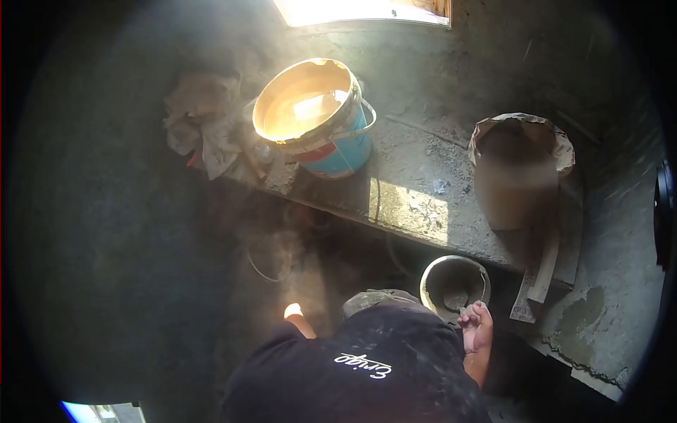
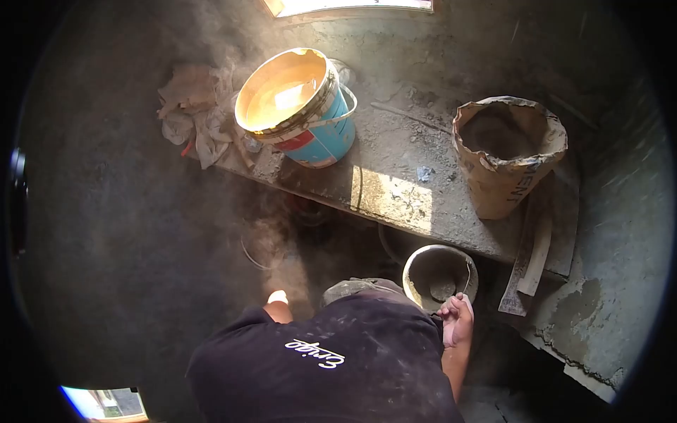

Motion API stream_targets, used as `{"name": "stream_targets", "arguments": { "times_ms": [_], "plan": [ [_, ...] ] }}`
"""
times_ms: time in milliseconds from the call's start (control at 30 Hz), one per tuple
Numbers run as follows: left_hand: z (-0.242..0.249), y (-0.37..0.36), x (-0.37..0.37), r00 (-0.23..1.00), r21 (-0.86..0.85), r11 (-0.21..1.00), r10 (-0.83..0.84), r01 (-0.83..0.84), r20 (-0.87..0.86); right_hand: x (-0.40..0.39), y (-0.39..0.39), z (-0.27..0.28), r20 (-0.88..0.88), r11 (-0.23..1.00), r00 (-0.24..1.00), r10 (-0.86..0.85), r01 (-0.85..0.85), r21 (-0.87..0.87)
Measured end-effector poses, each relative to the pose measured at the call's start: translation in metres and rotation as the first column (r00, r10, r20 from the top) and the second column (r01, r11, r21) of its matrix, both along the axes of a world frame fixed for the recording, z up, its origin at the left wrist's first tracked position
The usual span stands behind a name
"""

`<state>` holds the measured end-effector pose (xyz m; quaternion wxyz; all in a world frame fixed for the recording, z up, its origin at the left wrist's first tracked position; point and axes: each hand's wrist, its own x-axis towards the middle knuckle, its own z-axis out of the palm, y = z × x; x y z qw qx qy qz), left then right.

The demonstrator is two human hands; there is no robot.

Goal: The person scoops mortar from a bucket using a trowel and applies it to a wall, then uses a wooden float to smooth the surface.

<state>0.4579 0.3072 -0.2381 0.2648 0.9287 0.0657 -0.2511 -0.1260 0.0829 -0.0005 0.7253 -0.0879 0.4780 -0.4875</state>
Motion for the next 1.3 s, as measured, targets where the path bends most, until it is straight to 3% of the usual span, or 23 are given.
{"name": "stream_targets", "arguments": {
  "times_ms": [67, 133, 200, 267, 300, 333, 367, 400, 467, 500, 567, 633, 700, 733, 767, 900, 967, 1033, 1100, 1133, 1233, 1267, 1300],
  "plan": [
    [-0.022, 0.038, -0.063, 0.951, -0.079, 0.977, -0.211, 0.198, -0.227, -0.014, 0.005, -0.001, 0.007, 1.0, 1.0, -0.006, 0.006, -0.011],
    [-0.044, 0.051, -0.122, 0.811, -0.194, 0.909, -0.416, 0.368, -0.412, -0.031, 0.012, -0.003, 0.029, 1.0, 1.0, 0.005, -0.004, -0.025],
    [-0.057, 0.062, -0.168, 0.593, -0.338, 0.802, -0.594, 0.493, -0.544, -0.049, 0.024, -0.003, 0.082, 0.999, 0.997, 0.012, -0.009, -0.036],
    [-0.085, -0.046, -0.222, 0.315, -0.499, 0.659, -0.729, 0.562, -0.608, -0.065, 0.034, -0.006, 0.078, 0.997, 0.995, 0.058, -0.055, -0.048],
    [-0.083, -0.041, -0.237, 0.161, -0.582, 0.579, -0.774, 0.572, -0.612, -0.073, 0.038, -0.005, 0.082, 0.996, 0.994, 0.075, -0.071, -0.049],
    [-0.098, -0.066, -0.242, 0.213, -0.385, 0.346, -0.914, 0.856, -0.346, -0.083, 0.041, -0.005, 0.067, 0.992, 0.991, 0.115, -0.112, -0.057],
    [-0.015, -0.107, -0.269, 0.242, -0.055, 0.271, -0.922, 0.961, -0.304, -0.091, 0.045, -0.007, 0.068, 0.99, 0.989, 0.13, -0.127, -0.055],
    [-0.019, -0.127, -0.268, 0.085, -0.048, 0.095, -0.98, 0.994, -0.182, -0.097, 0.049, -0.007, 0.07, 0.988, 0.986, 0.15, -0.147, -0.05],
    [-0.001, -0.158, -0.283, 0.207, -0.288, 0.289, -0.937, 0.913, -0.283, -0.111, 0.058, -0.008, 0.083, 0.98, 0.977, 0.196, -0.192, -0.05],
    [0.046, -0.169, -0.309, 0.327, -0.316, 0.471, -0.85, 0.824, -0.413, -0.118, 0.063, -0.013, 0.121, 0.98, 0.973, 0.198, -0.194, -0.042],
    [0.085, -0.185, -0.344, 0.319, -0.354, 0.491, -0.837, 0.796, -0.445, -0.129, 0.07, -0.015, 0.127, 0.979, 0.971, 0.202, -0.2, -0.034],
    [0.107, -0.191, -0.379, 0.234, -0.433, 0.426, -0.872, 0.795, -0.429, -0.137, 0.073, -0.012, 0.132, 0.983, 0.974, 0.182, -0.18, -0.029],
    [0.155, -0.194, -0.421, 0.034, -0.609, 0.29, -0.918, 0.739, -0.396, -0.148, 0.079, -0.012, 0.174, 0.987, 0.972, 0.158, -0.157, -0.019],
    [0.175, -0.197, -0.439, -0.026, -0.731, 0.317, -0.909, 0.605, -0.416, -0.152, 0.078, -0.012, 0.195, 0.989, 0.97, 0.146, -0.145, -0.021],
    [0.198, -0.205, -0.46, -0.032, -0.73, 0.31, -0.91, 0.609, -0.414, -0.156, 0.076, -0.014, 0.197, 0.99, 0.97, 0.139, -0.137, -0.024],
    [0.226, -0.217, -0.531, -0.402, -0.856, -0.033, -0.892, 0.516, -0.208, -0.164, 0.082, -0.018, 0.213, 0.99, 0.97, 0.12, -0.132, 0.045],
    [0.256, -0.214, -0.565, -0.47, -0.783, -0.155, -0.862, 0.602, -0.19, -0.166, 0.085, -0.018, 0.203, 0.986, 0.972, 0.121, -0.141, 0.089],
    [0.227, -0.214, -0.584, -0.551, -0.896, -0.049, -0.803, 0.44, -0.227, -0.168, 0.092, -0.024, 0.17, 0.986, 0.976, 0.133, -0.147, 0.072],
    [0.221, -0.207, -0.598, -0.525, -0.865, 0.383, -0.688, 0.324, -0.502, -0.171, 0.093, -0.01, 0.13, 0.981, 0.973, 0.192, -0.194, 0.001],
    [0.221, -0.204, -0.604, -0.464, -0.857, 0.39, -0.724, 0.336, -0.511, -0.176, 0.094, -0.017, 0.161, 0.974, 0.961, 0.225, -0.222, -0.038],
    [0.175, -0.211, -0.6, -0.531, -0.807, 0.442, -0.607, 0.393, -0.591, -0.178, 0.097, -0.019, 0.147, 0.961, 0.951, 0.273, -0.264, -0.075],
    [0.231, -0.201, -0.609, -0.415, -0.766, 0.431, -0.657, 0.477, -0.629, -0.179, 0.096, -0.017, 0.147, 0.962, 0.952, 0.269, -0.261, -0.075],
    [0.228, -0.199, -0.609, -0.418, -0.765, 0.43, -0.654, 0.48, -0.63, -0.18, 0.096, -0.014, 0.114, 0.946, 0.94, 0.32, -0.312, -0.088]
  ]
}}
